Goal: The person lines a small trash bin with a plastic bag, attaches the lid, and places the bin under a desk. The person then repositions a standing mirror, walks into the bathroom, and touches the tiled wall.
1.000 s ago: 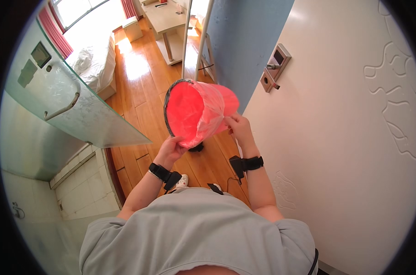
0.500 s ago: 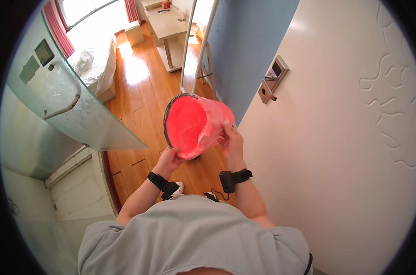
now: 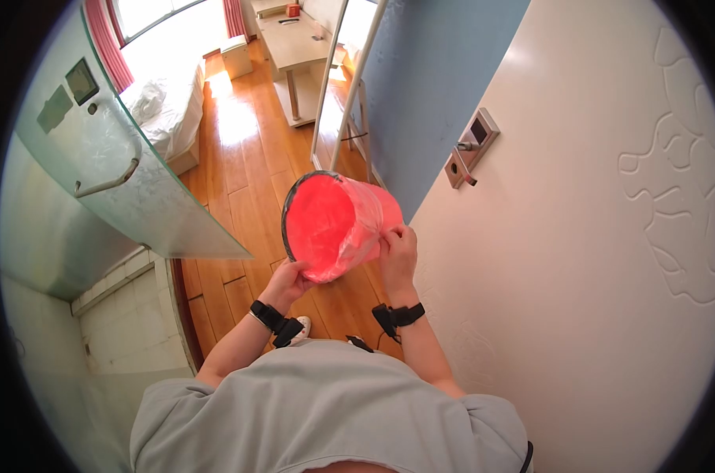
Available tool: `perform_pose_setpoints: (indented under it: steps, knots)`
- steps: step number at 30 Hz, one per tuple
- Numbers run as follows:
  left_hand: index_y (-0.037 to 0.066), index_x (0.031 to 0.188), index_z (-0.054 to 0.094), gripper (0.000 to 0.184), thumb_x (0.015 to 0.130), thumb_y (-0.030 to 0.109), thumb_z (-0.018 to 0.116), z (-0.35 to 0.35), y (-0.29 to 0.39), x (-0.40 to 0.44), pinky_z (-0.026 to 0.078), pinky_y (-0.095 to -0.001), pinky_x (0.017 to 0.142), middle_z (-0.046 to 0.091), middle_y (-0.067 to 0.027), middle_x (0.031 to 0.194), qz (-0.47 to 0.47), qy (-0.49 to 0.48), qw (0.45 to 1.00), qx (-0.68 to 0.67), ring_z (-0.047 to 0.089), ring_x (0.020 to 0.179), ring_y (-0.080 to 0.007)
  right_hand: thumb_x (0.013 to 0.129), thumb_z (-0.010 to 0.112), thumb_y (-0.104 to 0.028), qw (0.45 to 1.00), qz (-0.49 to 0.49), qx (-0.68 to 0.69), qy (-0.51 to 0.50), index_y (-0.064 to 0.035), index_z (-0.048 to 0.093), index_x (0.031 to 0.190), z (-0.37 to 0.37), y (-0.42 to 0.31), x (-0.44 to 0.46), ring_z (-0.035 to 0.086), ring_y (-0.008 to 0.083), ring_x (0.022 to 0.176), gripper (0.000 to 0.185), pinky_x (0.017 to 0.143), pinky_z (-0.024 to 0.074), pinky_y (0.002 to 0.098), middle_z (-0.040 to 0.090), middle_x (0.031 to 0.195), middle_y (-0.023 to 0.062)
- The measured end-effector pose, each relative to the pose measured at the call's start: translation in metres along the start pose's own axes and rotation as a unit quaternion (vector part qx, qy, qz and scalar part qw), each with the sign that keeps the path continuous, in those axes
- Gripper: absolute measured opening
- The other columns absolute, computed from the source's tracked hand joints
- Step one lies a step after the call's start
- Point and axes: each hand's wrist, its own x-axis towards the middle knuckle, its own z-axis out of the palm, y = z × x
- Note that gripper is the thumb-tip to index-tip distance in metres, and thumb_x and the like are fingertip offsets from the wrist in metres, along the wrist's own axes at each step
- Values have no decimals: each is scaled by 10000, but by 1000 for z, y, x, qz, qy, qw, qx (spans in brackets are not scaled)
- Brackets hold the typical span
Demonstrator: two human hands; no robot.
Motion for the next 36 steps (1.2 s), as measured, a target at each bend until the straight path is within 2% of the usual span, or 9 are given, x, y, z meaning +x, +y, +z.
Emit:
perform_pose_setpoints:
  steps: [6, 8, 9, 11, 12, 17, 24, 26, 36]
  knots:
    - [41, 1251, 410, 400, 861, -44, 441, 1, 2, -2, 579, -426, 771, 575, -149, 1163, 8, -4, 999, 37, 645, 943, -292, 778, 622, 0, 982, 114, 96, -117, -6, 631, 852, 0, 22, -11, 625, 246, 761, 75, 685, 507, 327, 627, 876, 95]
    - [50, 1252, 412, 404, 860, -42, 443, 0, 2, -2, 577, -427, 774, 575, -146, 1167, 11, 2, 998, 54, 643, 951, -289, 805, 617, -7, 873, 305, 312, -218, -14, 608, 905, -3, 27, -8, 643, 207, 770, 101, 670, 534, 298, 631, 901, 71]
    - [57, 1254, 413, 405, 862, -40, 445, -2, 3, -1, 575, -427, 777, 575, -143, 1169, 8, 8, 998, 55, 640, 958, -288, 805, 617, -7, 872, 308, 312, -219, -14, 608, 905, -8, 27, -6, 643, 207, 770, 101, 670, 534, 298, 631, 901, 71]
    - [64, 1256, 414, 407, 863, -38, 447, -4, 1, -1, 574, -428, 779, 575, -139, 1172, 3, 16, 998, 56, 638, 966, -287, 821, 595, 10, 705, 440, 512, -217, -34, 566, 975, -19, 25, 1, 646, 183, 797, 162, 676, 553, 281, 627, 920, 64]
    - [63, 1256, 416, 404, 865, -36, 449, -4, 0, -1, 571, -430, 786, 573, -138, 1176, 1, 15, 999, 48, 636, 971, -286, 821, 595, 10, 703, 442, 513, -218, -34, 566, 975, -19, 30, 2, 646, 183, 797, 162, 676, 553, 281, 627, 920, 64]
    - [61, 1253, 425, 394, 870, -31, 453, -6, -8, 0, 561, -440, 806, 564, -134, 1193, 6, 4, 1000, 30, 630, 985, -285, 831, 557, 44, 467, 505, 701, -190, -31, 547, 1045, 2, 53, -12, 624, 209, 924, 227, 794, 547, 290, 609, 1023, 95]
    - [55, 1233, 428, 391, 856, -37, 468, -7, -22, -11, 568, -426, 775, 563, -139, 1177, 34, 51, 998, -14, 625, 980, -284, 839, 569, 32, 536, 461, 674, -212, 1, 566, 1081, 7, 35, -13, 610, 194, 966, 244, 869, 521, 299, 606, 1060, 97]
    - [52, 1248, 428, 391, 868, -32, 468, -13, -21, -12, 560, -431, 797, 556, -141, 1203, 33, 58, 998, -14, 619, 1003, -282, 845, 591, 1, 619, 442, 621, -192, -1, 589, 1024, 17, 29, -16, 621, 173, 915, 179, 832, 535, 295, 624, 988, 79]
    - [55, 1219, 436, 397, 842, -66, 461, -43, -1, 29, 591, -392, 684, 573, -148, 1139, -1, 62, 996, -69, 651, 896, -288, 866, 607, -69, 684, 497, 512, -151, -22, 600, 894, 79, 29, 4, 600, 131, 642, 55, 580, 533, 262, 617, 827, 42]
